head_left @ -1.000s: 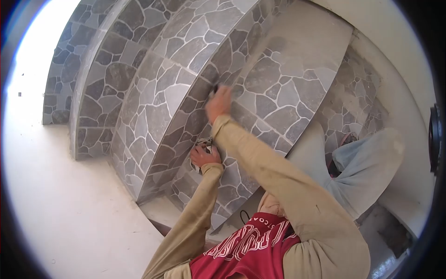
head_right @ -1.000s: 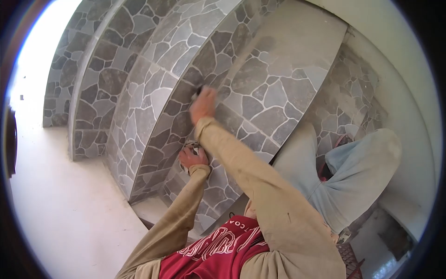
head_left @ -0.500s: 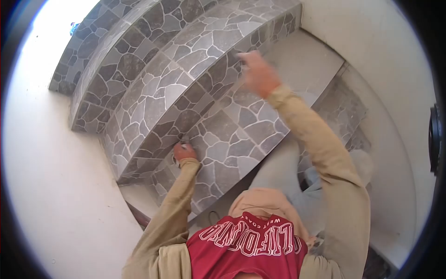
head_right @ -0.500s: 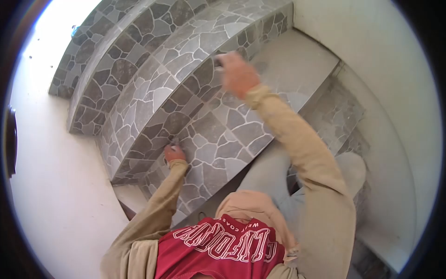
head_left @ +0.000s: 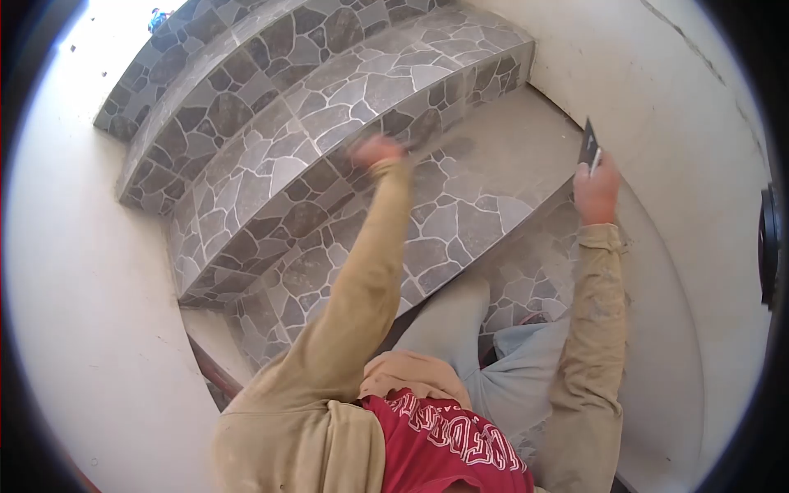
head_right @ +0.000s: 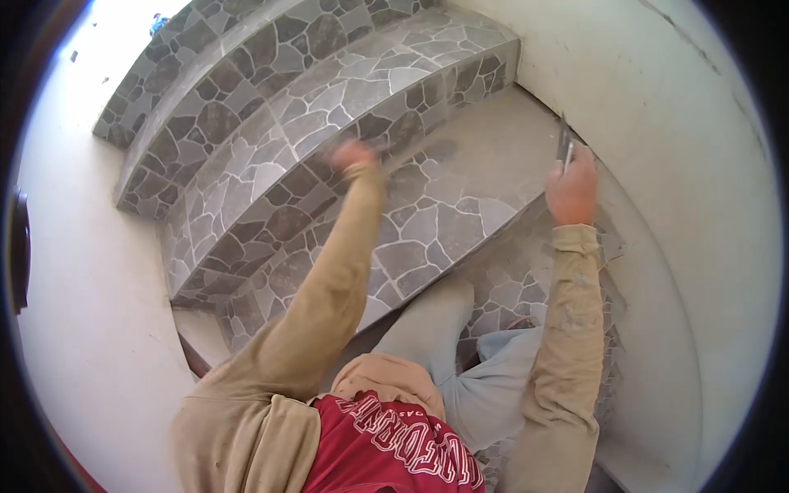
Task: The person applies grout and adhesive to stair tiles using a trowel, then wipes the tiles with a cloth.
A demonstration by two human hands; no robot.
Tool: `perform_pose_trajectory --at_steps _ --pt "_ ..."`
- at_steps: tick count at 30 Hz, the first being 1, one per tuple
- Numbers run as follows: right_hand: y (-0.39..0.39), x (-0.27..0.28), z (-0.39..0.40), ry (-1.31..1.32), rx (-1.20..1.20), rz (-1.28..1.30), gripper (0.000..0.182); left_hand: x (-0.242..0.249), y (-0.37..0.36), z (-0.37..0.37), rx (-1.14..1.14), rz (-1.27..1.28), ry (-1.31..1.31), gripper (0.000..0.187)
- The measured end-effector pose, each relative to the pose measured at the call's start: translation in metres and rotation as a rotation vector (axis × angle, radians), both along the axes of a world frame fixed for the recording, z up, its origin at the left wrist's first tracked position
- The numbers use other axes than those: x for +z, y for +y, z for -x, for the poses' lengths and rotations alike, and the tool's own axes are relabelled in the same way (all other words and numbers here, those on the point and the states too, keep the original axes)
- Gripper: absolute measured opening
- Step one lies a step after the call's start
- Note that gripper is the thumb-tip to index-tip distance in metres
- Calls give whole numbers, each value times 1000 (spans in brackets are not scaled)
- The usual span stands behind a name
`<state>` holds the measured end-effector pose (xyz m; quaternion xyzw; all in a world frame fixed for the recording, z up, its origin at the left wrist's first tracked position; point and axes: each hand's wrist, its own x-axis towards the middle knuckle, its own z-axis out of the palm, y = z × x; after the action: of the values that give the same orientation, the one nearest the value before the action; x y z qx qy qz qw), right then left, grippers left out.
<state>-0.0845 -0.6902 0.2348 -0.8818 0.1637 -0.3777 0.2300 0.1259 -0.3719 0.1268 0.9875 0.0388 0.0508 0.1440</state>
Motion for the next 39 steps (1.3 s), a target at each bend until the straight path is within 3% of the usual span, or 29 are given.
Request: perform_pose_trajectory --at_steps 1,2,3,5,7,10,11,12,13,14,15,17,18,20,21,22,24,25,30,34,35,36,37,39 --pt "4 -6 -6 0 47 40 31 -27 -39 -34 -290 353 -261 21" --pt "5 -17 -8 9 74 53 31 -47 -84 -53 -454 518 -832 24" --pt "-1 -31 -10 9 50 55 32 10 -109 -12 -414 930 -570 32" --pt "-9 -36 -11 -2 49 53 32 29 -127 13 -354 1201 -469 30" --pt "-15 -22 5 211 -77 -112 31 43 -93 60 -366 1226 -436 31" --pt "-13 7 29 147 -57 -303 27 15 16 119 -258 1319 -104 48" --pt "-18 8 36 164 -62 -310 27 18 60 143 -129 1571 6 52" --pt "-24 8 41 177 -104 -237 27 -38 133 139 -51 1346 -168 55" --pt "-28 8 41 188 -131 -160 26 -10 179 167 61 1392 -120 57" --pt "-29 8 42 203 -107 -158 26 -26 236 180 235 1200 -220 54" --pt "-28 9 43 191 -39 -238 27 -10 269 199 303 848 -373 48" --pt "-20 7 38 159 73 -340 30 -32 359 217 305 693 -321 45" --pt "-10 5 33 160 97 -338 30 -54 390 225 327 689 -331 45" --pt "8 5 26 286 72 -180 27 -120 438 228 371 65 -122 44" --pt "16 4 24 281 79 -168 27 -175 461 232 394 47 -85 39" --pt "25 1 23 248 133 -115 26 -175 444 233 398 60 -94 39" --pt "38 3 27 209 178 -44 24 -162 384 228 682 -62 -188 36" --pt "43 5 31 200 200 -46 23 -155 367 211 727 -6 -74 36" --pt "52 19 44 179 215 -109 25 -172 241 131 777 -82 -84 34" --pt "49 8 32 193 183 -125 27 -184 118 68 389 93 -39 30" --pt "56 7 27 206 198 -112 28 -174 76 49 454 300 -46 29" --pt "60 5 24 223 215 -96 29 -163 48 32 104 259 57 28" --pt "62 0 24 225 213 -81 29 -167 15 5 -61 430 237 26" --pt "61 -8 19 230 247 -54 30 -79 -32 31 -344 569 -6 29"
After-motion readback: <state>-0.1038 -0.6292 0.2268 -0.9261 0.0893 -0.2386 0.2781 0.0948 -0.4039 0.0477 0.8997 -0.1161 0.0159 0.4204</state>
